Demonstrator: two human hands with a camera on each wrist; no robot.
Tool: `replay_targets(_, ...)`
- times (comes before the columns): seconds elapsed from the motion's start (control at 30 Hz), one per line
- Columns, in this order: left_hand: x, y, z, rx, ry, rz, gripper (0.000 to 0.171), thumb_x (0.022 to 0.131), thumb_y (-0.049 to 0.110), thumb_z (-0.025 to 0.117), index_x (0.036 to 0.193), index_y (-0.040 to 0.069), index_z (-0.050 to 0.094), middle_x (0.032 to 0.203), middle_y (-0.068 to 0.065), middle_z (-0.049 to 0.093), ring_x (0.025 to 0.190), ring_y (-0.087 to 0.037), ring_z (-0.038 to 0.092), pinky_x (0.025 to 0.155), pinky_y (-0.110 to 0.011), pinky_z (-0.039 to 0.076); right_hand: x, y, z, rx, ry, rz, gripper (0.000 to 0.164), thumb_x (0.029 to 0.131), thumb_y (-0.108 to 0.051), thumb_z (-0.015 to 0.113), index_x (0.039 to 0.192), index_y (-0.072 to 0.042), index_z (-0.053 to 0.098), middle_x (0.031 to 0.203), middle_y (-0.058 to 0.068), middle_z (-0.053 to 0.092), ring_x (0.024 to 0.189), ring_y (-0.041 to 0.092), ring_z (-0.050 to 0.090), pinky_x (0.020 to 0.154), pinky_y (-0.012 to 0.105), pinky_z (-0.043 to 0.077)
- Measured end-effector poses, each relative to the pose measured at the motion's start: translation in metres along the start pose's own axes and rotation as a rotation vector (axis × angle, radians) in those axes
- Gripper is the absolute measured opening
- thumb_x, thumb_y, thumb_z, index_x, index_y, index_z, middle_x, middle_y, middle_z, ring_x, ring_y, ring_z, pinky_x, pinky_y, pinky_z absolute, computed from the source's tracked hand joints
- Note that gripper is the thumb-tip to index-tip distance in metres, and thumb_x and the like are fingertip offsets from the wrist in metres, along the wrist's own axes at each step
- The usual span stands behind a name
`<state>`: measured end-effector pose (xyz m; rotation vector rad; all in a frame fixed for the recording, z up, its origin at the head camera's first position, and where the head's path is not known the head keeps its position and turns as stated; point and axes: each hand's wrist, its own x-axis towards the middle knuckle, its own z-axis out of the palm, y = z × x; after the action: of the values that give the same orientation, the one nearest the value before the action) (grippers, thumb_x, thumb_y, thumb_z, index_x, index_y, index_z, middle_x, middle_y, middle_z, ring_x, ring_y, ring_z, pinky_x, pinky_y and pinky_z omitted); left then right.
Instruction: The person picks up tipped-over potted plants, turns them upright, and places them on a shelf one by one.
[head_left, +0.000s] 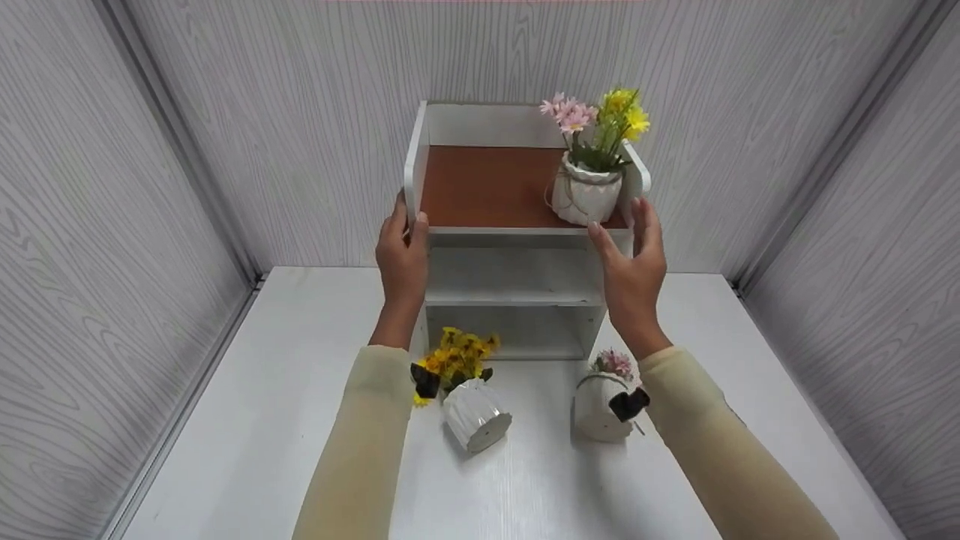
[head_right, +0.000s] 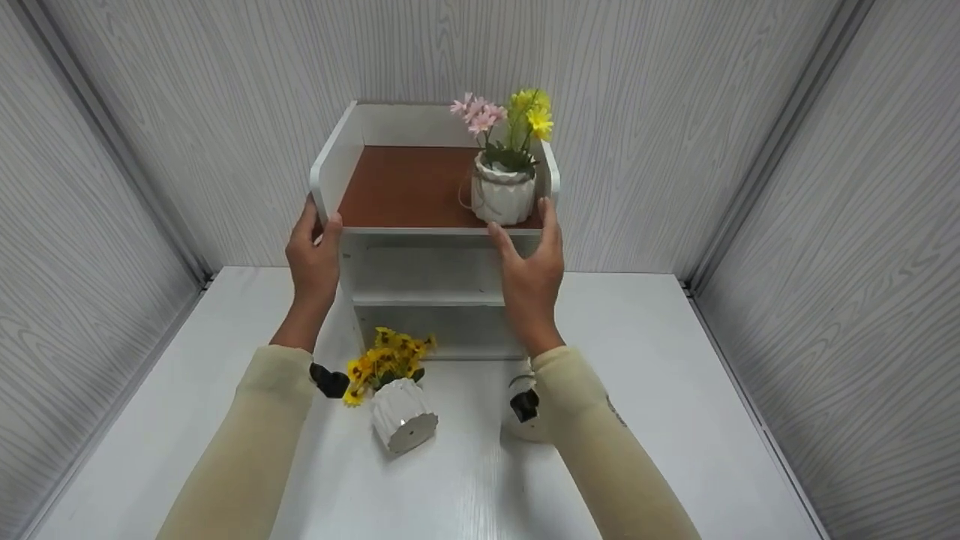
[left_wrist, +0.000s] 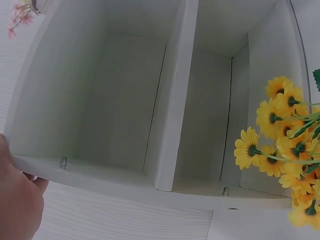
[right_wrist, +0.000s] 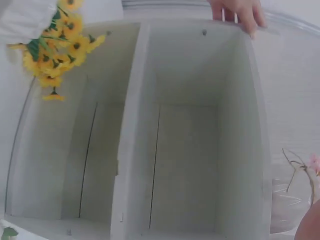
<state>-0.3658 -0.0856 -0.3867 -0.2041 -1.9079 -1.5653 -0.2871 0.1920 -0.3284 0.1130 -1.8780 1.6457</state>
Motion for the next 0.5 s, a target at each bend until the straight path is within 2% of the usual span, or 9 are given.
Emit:
replay_targets(0.1,0.001,0.0,-0.001,0.015,0.017,-0.004,0.057,0.105,0.039,0.052,0.157,0.024,0.036,0.137,-0.008,0.057,0.128,-0.015,0.056,0.104,-0.035,0.051,-0.013,0.016,-0.01,-0.042,-0.031,-0.03,0.08,0.092,-0.029,0.075,0.157,-0.006,0.032,0.159,0.005,0.041,0.149,0.009,0.032,0.122,0.024,0.025)
replay_targets(0.2,0.001,0.001,-0.002,0.017,0.025,-0.01,0.058,0.104,0.041,0.053,0.157,0.024,0.037,0.137,-0.008,0.058,0.129,-0.015,0.056,0.104,-0.035,0.051,-0.029,0.032,-0.022,-0.085,-0.082,-0.032,0.08,0.093,-0.034,0.074,0.156,-0.009,0.034,0.159,0.002,0.042,0.148,0.007,0.033,0.122,0.025,0.025)
replay_targets(0.33,0.001,0.002,-0.001,0.021,0.029,-0.016,0.057,0.104,0.041,0.053,0.157,0.022,0.038,0.138,-0.007,0.058,0.129,-0.016,0.056,0.104,-0.035,0.051,-0.054,0.051,-0.039,-0.15,-0.155,0.042,0.078,0.094,-0.04,0.071,0.158,-0.017,0.033,0.161,-0.005,0.038,0.151,0.008,0.028,0.121,0.031,0.03)
replay_targets(0.4,0.002,0.003,-0.001,0.025,0.028,-0.017,0.057,0.105,0.039,0.053,0.157,0.021,0.038,0.138,-0.008,0.058,0.129,-0.016,0.057,0.103,-0.035,0.052,-0.066,0.06,-0.048,-0.179,-0.181,0.088,0.079,0.093,-0.044,0.07,0.159,-0.021,0.031,0.162,-0.007,0.035,0.152,0.009,0.025,0.117,0.035,0.036)
replay_targets(0.5,0.002,0.005,0.0,0.031,0.02,-0.013,0.056,0.105,0.036,0.052,0.157,0.019,0.038,0.138,-0.008,0.058,0.129,-0.016,0.057,0.102,-0.035,0.052,-0.082,0.074,-0.06,-0.222,-0.2,0.148,0.082,0.093,-0.049,0.069,0.159,-0.021,0.029,0.163,-0.006,0.032,0.153,0.014,0.023,0.117,0.04,0.037)
